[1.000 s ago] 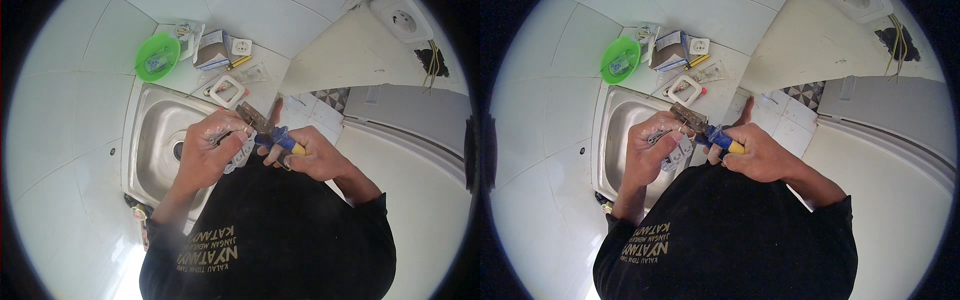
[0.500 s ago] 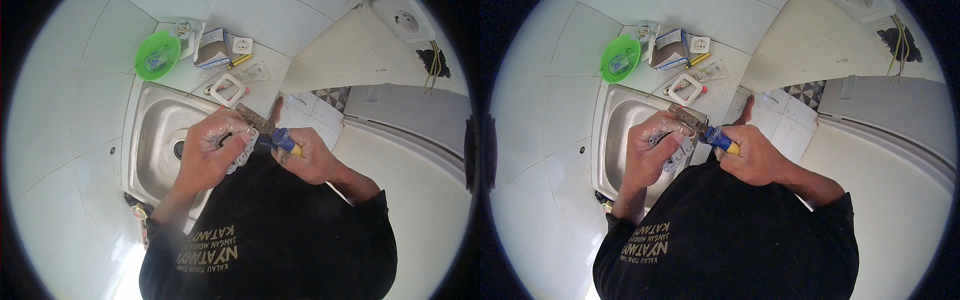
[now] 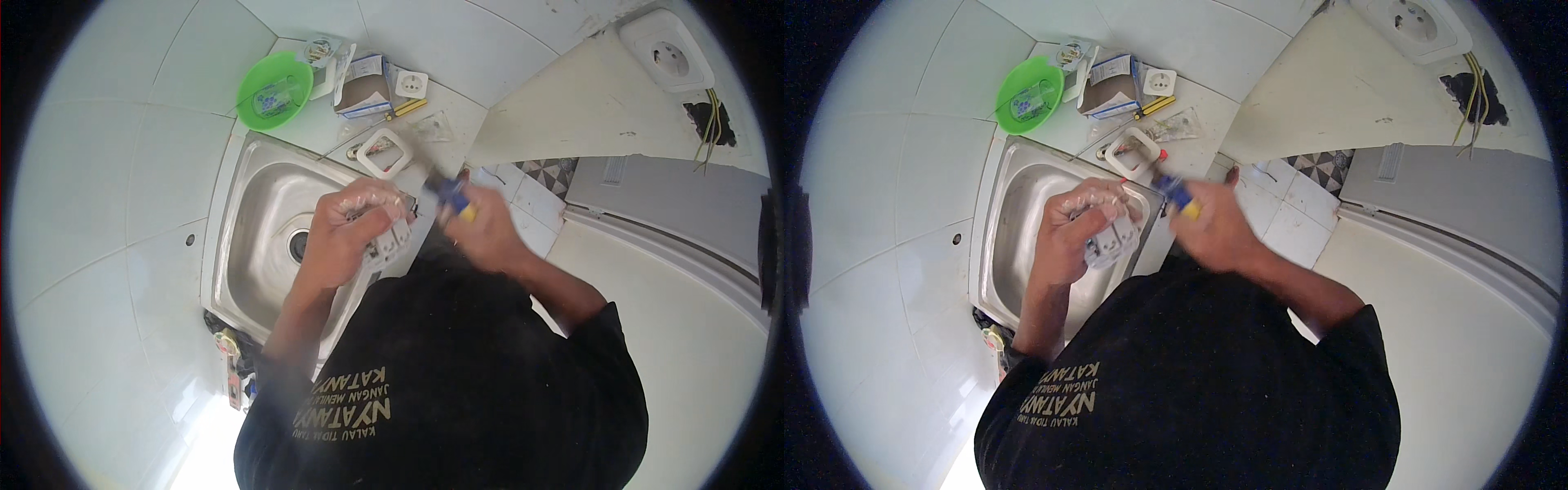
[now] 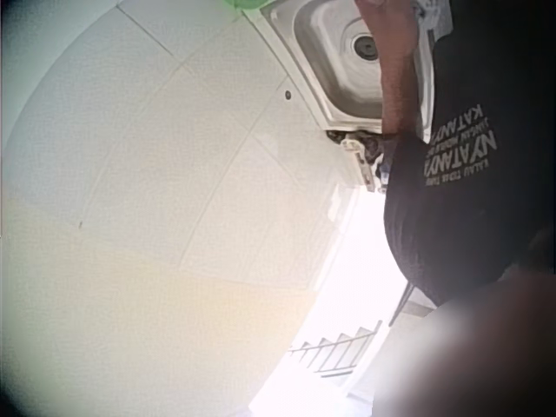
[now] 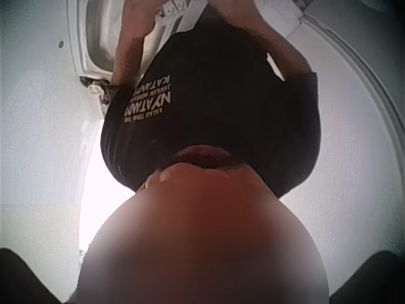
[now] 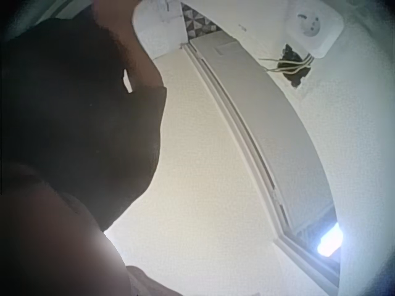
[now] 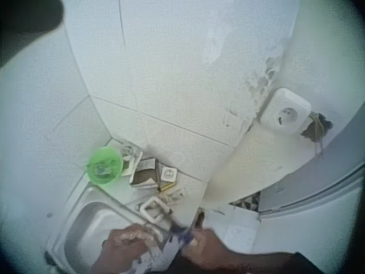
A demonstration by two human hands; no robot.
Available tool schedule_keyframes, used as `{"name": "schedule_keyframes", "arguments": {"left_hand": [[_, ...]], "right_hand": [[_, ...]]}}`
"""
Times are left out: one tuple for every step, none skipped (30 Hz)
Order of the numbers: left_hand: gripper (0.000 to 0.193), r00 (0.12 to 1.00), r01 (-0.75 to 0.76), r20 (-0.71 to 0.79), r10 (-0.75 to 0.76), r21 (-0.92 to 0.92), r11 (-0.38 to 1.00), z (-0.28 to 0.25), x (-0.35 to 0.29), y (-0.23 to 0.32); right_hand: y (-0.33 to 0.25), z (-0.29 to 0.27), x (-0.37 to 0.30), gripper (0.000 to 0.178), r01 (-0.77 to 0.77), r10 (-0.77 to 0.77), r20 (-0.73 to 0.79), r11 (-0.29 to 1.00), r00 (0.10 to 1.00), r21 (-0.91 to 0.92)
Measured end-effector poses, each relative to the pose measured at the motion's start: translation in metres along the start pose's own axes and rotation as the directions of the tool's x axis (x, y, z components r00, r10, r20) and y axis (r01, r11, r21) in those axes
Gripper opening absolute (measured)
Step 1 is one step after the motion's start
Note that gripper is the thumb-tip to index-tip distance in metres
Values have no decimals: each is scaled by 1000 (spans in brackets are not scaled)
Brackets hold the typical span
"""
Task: Repairing and installing a light switch into a wall socket.
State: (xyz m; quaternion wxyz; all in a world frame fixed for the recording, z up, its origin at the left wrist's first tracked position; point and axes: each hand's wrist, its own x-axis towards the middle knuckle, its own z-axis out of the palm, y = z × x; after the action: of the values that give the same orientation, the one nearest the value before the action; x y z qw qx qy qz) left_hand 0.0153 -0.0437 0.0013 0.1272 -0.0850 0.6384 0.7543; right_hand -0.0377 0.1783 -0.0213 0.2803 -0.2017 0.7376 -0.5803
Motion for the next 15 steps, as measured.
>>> {"name": "schedule_keyframes", "arguments": {"left_hand": [[13,1000,-3,-3,3,0,1000,-1,-2,1],[13,999,44,23,-40,-200,979,-2,-7,1],[12,995,95,54,-80,-389,916,-1,-12,1],[12,996,91,46,-80,-387,917,-1,-15,0],[13,998,57,-5,-63,-350,935,0,-17,-4],[13,998,23,-52,-42,-313,949,2,-15,-6],[16,999,12,-43,-29,-347,938,2,-14,-5],[16,999,9,-47,-27,-348,938,2,-12,-2],[16,999,43,18,-39,-419,907,2,-12,3],[17,995,81,86,-44,-485,871,0,-10,7],[17,995,83,86,-47,-484,871,-1,-11,8],[17,996,64,76,-36,-418,906,0,-11,10],[17,997,46,67,-24,-349,936,0,-12,11],[17,997,49,68,-26,-349,936,-2,-12,13],[17,996,-7,80,27,-235,972,-5,-12,14]], "right_hand": [[5,-12,9,15,-53,32,-174,991,984,-119],[10,-24,18,16,-125,40,-347,966,937,-225],[8,-36,27,17,-141,66,-320,966,945,-217],[4,-45,33,18,-156,91,-293,966,952,-208],[8,-49,31,15,-133,52,-229,926,972,-354],[7,-49,31,15,-130,49,-226,926,973,-355],[2,-49,28,15,27,-54,-68,940,996,-341],[-3,-49,24,17,180,-161,89,936,983,-302],[-11,-49,16,24,178,-133,142,908,981,-379],[-20,-48,11,24,176,-132,141,909,981,-377],[-30,-46,8,24,216,-169,145,875,975,-433],[-36,-46,5,24,251,-204,149,836,968,-488],[-38,-48,4,24,248,-201,148,837,968,-488],[-39,-51,2,25,265,-198,184,817,963,-513],[-39,-53,1,26,284,-193,221,795,956,-536]]}}
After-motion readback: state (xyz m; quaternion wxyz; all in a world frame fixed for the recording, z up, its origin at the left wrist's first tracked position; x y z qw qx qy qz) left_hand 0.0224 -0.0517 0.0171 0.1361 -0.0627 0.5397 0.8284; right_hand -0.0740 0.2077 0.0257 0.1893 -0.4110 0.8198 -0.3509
